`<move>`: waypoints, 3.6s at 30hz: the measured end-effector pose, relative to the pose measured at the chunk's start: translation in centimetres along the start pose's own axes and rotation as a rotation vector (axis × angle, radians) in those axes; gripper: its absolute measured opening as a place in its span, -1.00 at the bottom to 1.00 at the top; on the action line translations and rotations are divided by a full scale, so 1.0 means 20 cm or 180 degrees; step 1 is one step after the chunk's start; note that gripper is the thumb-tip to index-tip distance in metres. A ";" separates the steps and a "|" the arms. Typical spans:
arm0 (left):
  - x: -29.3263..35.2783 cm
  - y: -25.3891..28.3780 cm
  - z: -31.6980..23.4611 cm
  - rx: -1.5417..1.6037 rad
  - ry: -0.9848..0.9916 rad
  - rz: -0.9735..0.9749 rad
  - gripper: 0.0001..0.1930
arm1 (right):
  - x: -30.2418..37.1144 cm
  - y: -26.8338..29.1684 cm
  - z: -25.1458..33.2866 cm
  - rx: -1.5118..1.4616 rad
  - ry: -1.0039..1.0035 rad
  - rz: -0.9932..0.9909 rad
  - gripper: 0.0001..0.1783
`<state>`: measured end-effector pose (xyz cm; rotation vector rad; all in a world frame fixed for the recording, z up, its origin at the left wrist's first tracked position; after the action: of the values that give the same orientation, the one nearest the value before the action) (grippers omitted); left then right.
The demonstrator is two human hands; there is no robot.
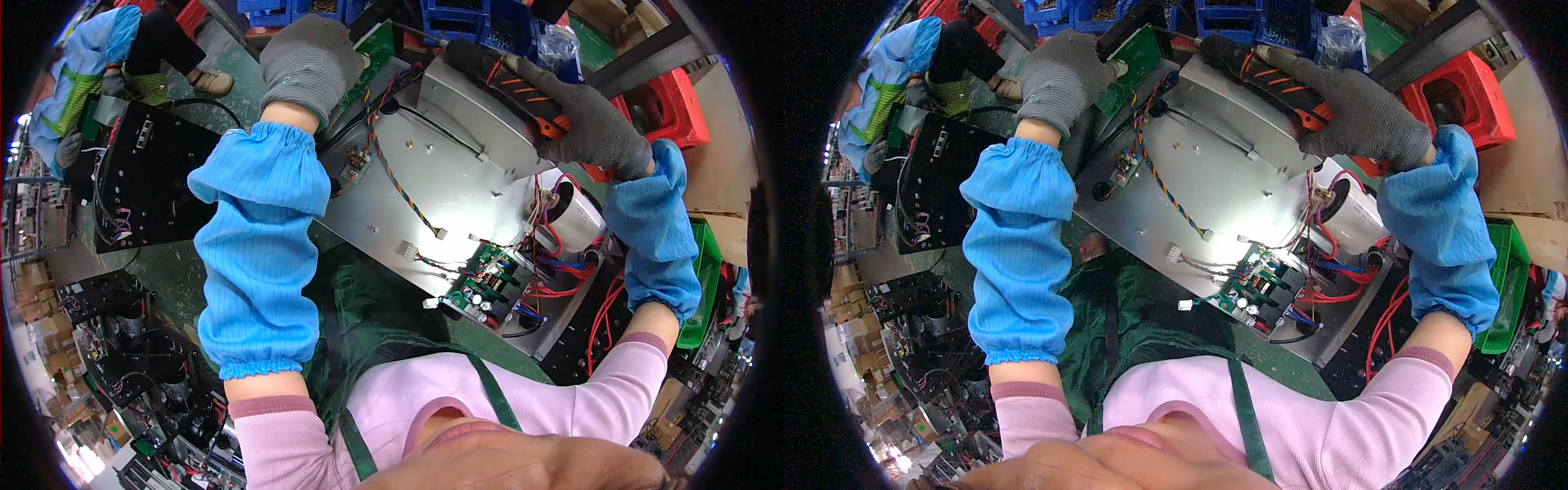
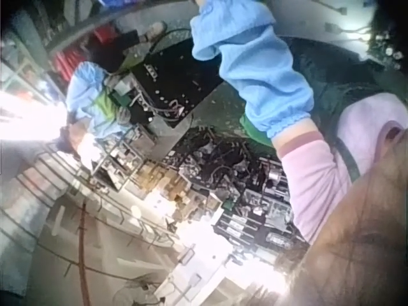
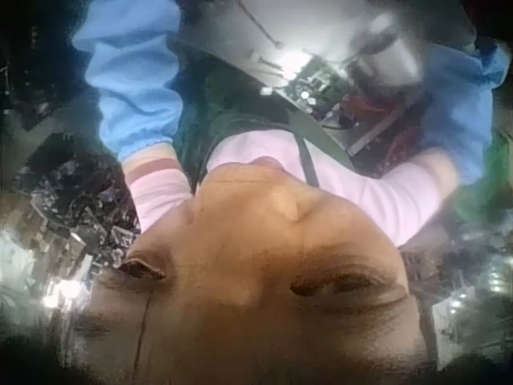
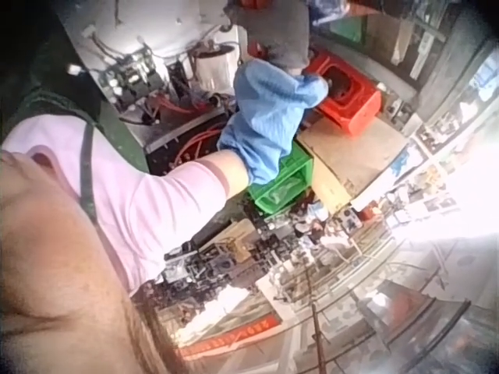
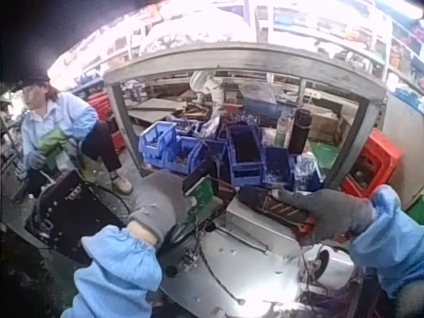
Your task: The person assembles an electronic component inside a metal chassis by securing internal printed circuit boards with screws using an electric screwdriver, connecting wires to the component.
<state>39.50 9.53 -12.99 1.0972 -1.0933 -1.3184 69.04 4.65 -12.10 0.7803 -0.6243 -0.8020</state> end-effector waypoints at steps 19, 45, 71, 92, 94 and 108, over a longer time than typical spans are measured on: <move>0.03 0.03 0.00 -0.0086 0.0037 0.0001 -0.47 | 0.02 0.02 -0.01 0.0247 0.0210 -0.0017 0.06; 0.51 -0.56 -0.08 0.7651 0.1508 0.0319 -0.70 | 0.24 -0.10 0.20 -0.0833 0.0288 0.0863 0.29; 0.49 -0.64 0.01 0.9422 0.0128 0.0835 -0.77 | 0.23 -0.09 0.26 -0.0871 -0.0054 0.1109 0.20; 0.49 -0.48 -0.03 0.9061 0.0550 0.0587 -0.77 | 0.23 -0.13 0.23 -0.0843 0.0517 0.0913 0.15; 0.51 -0.44 -0.07 0.8884 0.1028 0.0366 -0.77 | 0.23 -0.13 0.23 -0.0837 0.0146 0.1171 0.15; 0.47 -0.43 -0.08 0.8687 0.1216 0.0037 -0.72 | 0.23 -0.16 0.20 -0.0791 0.0744 0.0652 0.12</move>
<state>39.51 0.28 -22.02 2.5987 -2.1411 1.5587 67.43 -2.01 -11.62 0.5616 -0.3787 -0.5765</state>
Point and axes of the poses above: each hand's wrist, its own x-axis away from the middle knuckle, its own y-axis out of the back of the hand, z = x × y, the point moved 2 cm from there along -x, towards the middle knuckle, and after that the axes turned 4 degrees about -x, right-handed, at the moved point
